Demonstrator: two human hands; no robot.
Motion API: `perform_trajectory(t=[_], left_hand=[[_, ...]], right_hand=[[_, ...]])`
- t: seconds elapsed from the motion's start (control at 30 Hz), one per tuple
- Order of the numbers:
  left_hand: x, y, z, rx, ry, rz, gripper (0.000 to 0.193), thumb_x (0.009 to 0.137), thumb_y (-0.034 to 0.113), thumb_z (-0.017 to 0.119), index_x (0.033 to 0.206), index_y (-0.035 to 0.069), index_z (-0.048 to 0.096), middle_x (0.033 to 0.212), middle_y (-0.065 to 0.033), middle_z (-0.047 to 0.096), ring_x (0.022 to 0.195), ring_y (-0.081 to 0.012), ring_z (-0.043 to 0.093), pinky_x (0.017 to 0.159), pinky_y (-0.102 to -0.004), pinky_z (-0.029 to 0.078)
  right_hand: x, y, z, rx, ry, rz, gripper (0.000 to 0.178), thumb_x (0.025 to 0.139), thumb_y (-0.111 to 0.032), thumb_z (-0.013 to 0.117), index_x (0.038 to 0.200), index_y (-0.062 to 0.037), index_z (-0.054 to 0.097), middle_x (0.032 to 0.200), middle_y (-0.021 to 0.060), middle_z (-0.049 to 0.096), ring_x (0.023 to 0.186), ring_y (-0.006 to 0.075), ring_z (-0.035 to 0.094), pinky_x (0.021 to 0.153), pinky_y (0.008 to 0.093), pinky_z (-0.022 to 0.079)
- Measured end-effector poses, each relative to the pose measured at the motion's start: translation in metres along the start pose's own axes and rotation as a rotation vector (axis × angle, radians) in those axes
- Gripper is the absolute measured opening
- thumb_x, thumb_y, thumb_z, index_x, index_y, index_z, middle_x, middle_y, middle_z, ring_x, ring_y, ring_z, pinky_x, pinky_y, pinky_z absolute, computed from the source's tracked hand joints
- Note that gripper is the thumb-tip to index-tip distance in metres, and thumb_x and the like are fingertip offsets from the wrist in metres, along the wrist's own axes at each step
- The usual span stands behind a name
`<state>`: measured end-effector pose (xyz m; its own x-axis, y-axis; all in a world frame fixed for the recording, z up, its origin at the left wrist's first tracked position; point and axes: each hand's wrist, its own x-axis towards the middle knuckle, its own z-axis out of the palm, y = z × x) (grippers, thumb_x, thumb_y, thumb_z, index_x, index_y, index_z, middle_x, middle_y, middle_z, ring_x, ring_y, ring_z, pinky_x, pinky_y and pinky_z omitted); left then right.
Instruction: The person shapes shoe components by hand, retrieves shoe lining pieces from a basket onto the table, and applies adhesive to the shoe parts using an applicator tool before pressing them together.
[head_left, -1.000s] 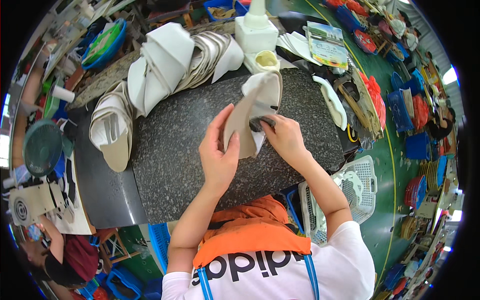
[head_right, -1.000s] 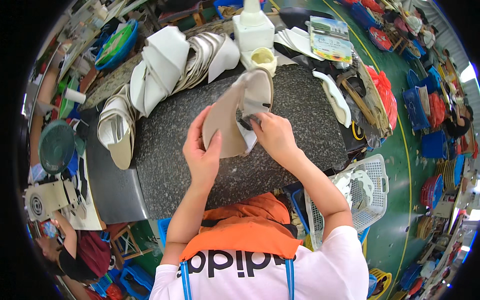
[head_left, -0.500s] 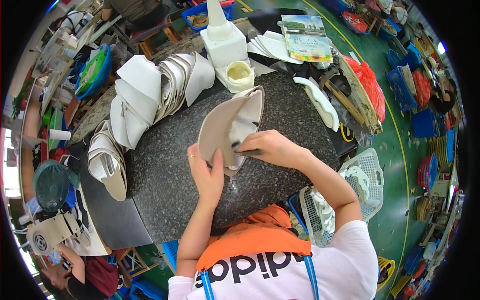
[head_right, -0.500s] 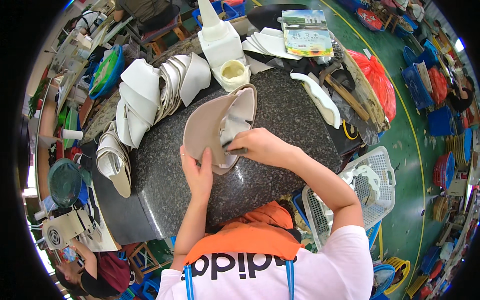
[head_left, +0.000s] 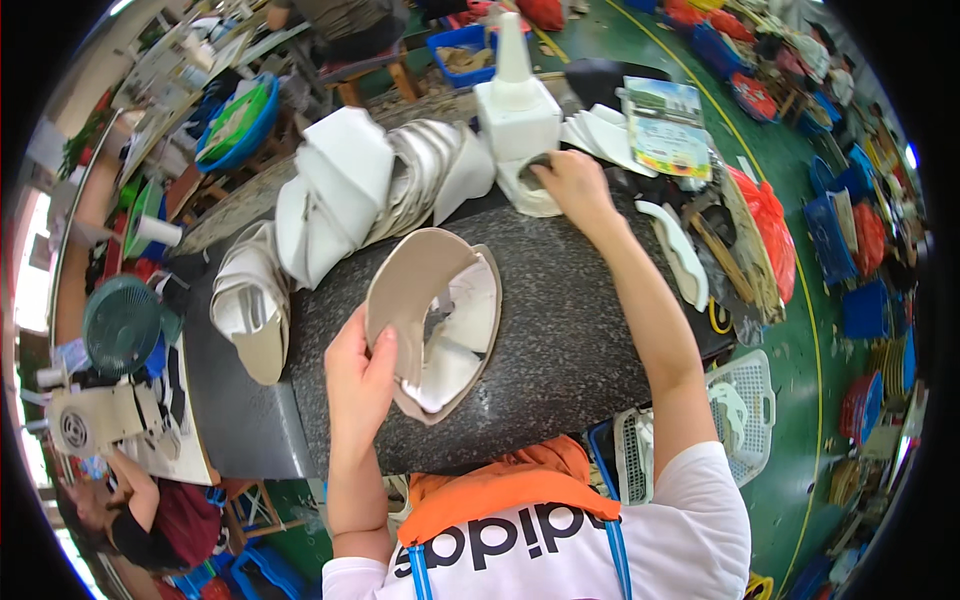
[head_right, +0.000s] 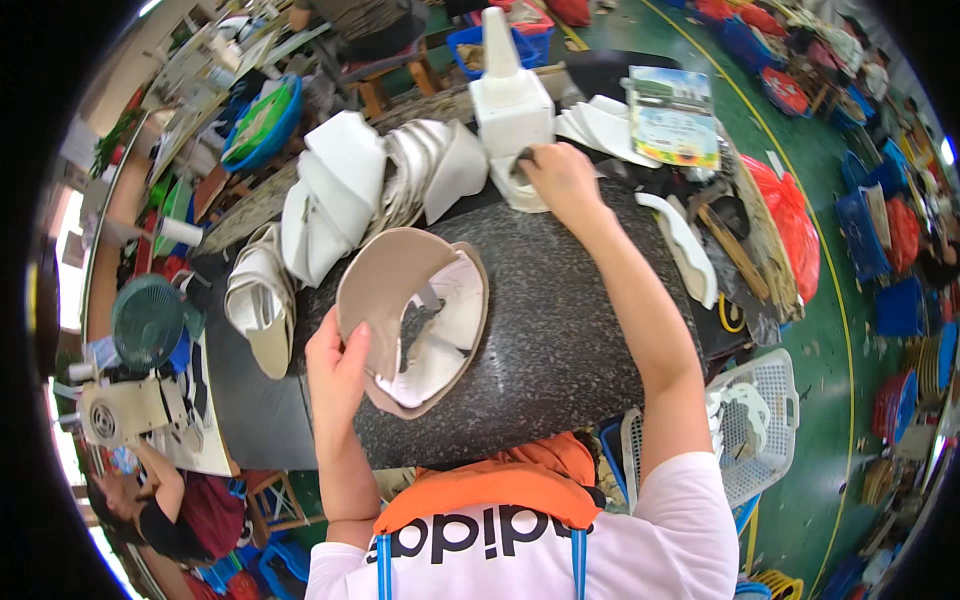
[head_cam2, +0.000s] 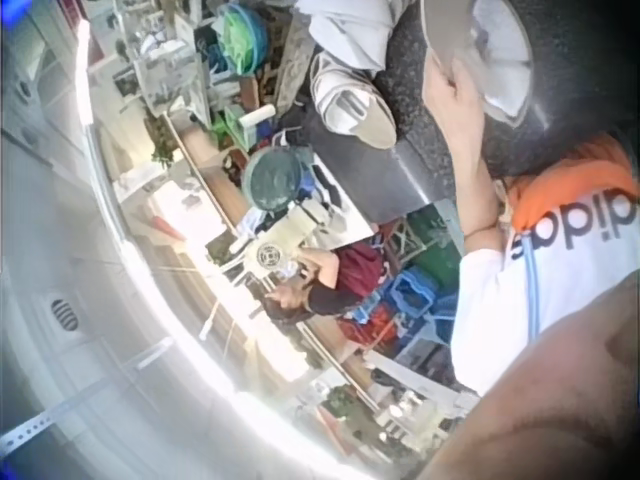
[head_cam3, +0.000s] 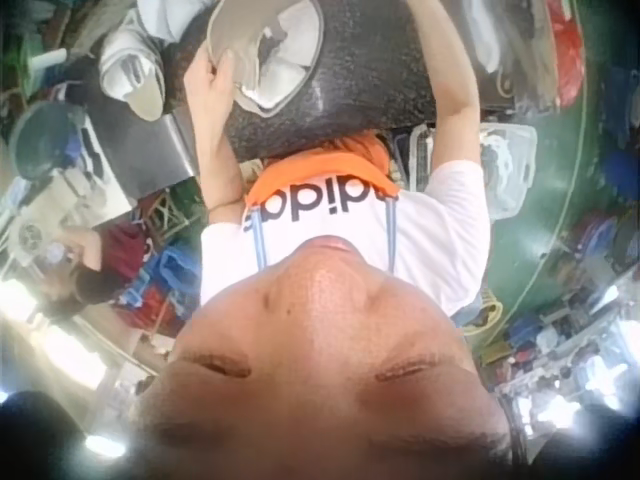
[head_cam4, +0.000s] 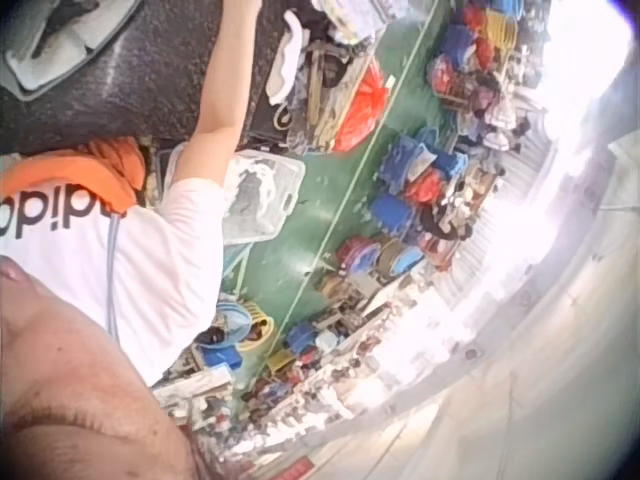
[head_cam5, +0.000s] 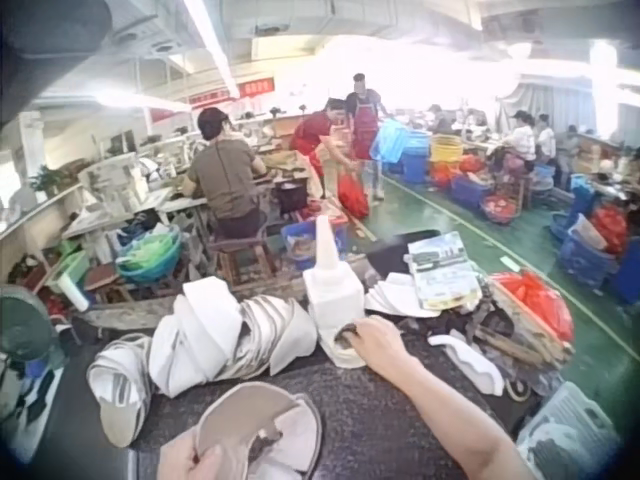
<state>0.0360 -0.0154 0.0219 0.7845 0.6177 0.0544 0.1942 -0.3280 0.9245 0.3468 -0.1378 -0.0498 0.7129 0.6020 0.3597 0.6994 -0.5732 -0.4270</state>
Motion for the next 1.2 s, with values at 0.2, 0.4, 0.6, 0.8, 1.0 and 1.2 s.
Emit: perform_trajectory(t=[0.2, 0.4, 0.6, 0.8, 1.0, 1.2], left_hand=[[0.001, -0.007, -0.007, 0.251, 0.115, 0.163, 0.027, 0.087, 0.008, 0.048, 0.112, 0.000, 0.054, 0.097, -0.0153, 0.055, 0.091, -0.0308, 0.057, 0.080, -0.0355, 0.044], [0.006, 0.004, 0.006, 0.341, 0.071, 0.284, 0.030, 0.089, 0.008, 0.044, 0.118, 0.003, 0.049, 0.098, -0.0164, 0.053, 0.087, -0.0360, 0.058, 0.073, -0.0419, 0.046], [0.045, -0.002, 0.016, 0.379, 0.078, 0.364, 0.026, 0.086, 0.007, 0.044, 0.110, 0.000, 0.053, 0.100, -0.0192, 0.054, 0.086, -0.0388, 0.057, 0.074, -0.0446, 0.045], [0.136, -0.018, 0.018, 0.413, -0.071, 0.281, 0.025, 0.078, 0.011, 0.045, 0.092, -0.005, 0.058, 0.085, -0.0247, 0.060, 0.083, -0.0422, 0.056, 0.075, -0.0464, 0.043], [0.161, -0.027, 0.031, 0.338, -0.166, 0.231, 0.024, 0.075, 0.012, 0.047, 0.089, -0.003, 0.060, 0.081, -0.0247, 0.061, 0.079, -0.0392, 0.059, 0.071, -0.0431, 0.045], [0.161, -0.029, 0.030, 0.244, -0.176, 0.148, 0.025, 0.077, 0.014, 0.049, 0.091, -0.002, 0.062, 0.072, -0.0178, 0.062, 0.068, -0.0270, 0.062, 0.064, -0.0357, 0.046]], right_hand=[[-0.054, -0.029, -0.051, 0.425, 0.137, 0.292, 0.028, 0.083, -0.011, 0.053, 0.108, -0.0004, 0.059, 0.084, 0.0138, 0.065, 0.071, 0.0251, 0.064, 0.067, 0.0354, 0.050], [-0.123, -0.104, -0.031, 0.713, -0.619, 0.011, 0.024, 0.077, -0.007, 0.060, 0.101, -0.0021, 0.063, 0.071, 0.0060, 0.061, 0.061, 0.0184, 0.061, 0.060, 0.0319, 0.050], [-0.122, -0.107, -0.019, 0.301, -0.441, -0.431, 0.017, 0.074, -0.007, 0.063, 0.090, -0.0051, 0.066, 0.086, 0.0117, 0.063, 0.080, 0.0300, 0.062, 0.073, 0.0365, 0.051], [-0.084, -0.102, -0.019, 0.429, -0.390, -0.466, 0.024, 0.071, -0.005, 0.064, 0.096, -0.0039, 0.064, 0.093, 0.0108, 0.063, 0.086, 0.0306, 0.061, 0.077, 0.0381, 0.049], [-0.051, -0.085, 0.013, 0.373, -0.345, -0.580, 0.022, 0.071, -0.004, 0.060, 0.092, -0.0031, 0.066, 0.086, 0.0141, 0.063, 0.084, 0.0321, 0.060, 0.075, 0.0390, 0.048], [-0.029, -0.095, 0.023, 0.438, -0.461, -0.650, 0.017, 0.075, -0.010, 0.060, 0.088, -0.0041, 0.068, 0.084, 0.0146, 0.065, 0.081, 0.0312, 0.062, 0.074, 0.0398, 0.049]])
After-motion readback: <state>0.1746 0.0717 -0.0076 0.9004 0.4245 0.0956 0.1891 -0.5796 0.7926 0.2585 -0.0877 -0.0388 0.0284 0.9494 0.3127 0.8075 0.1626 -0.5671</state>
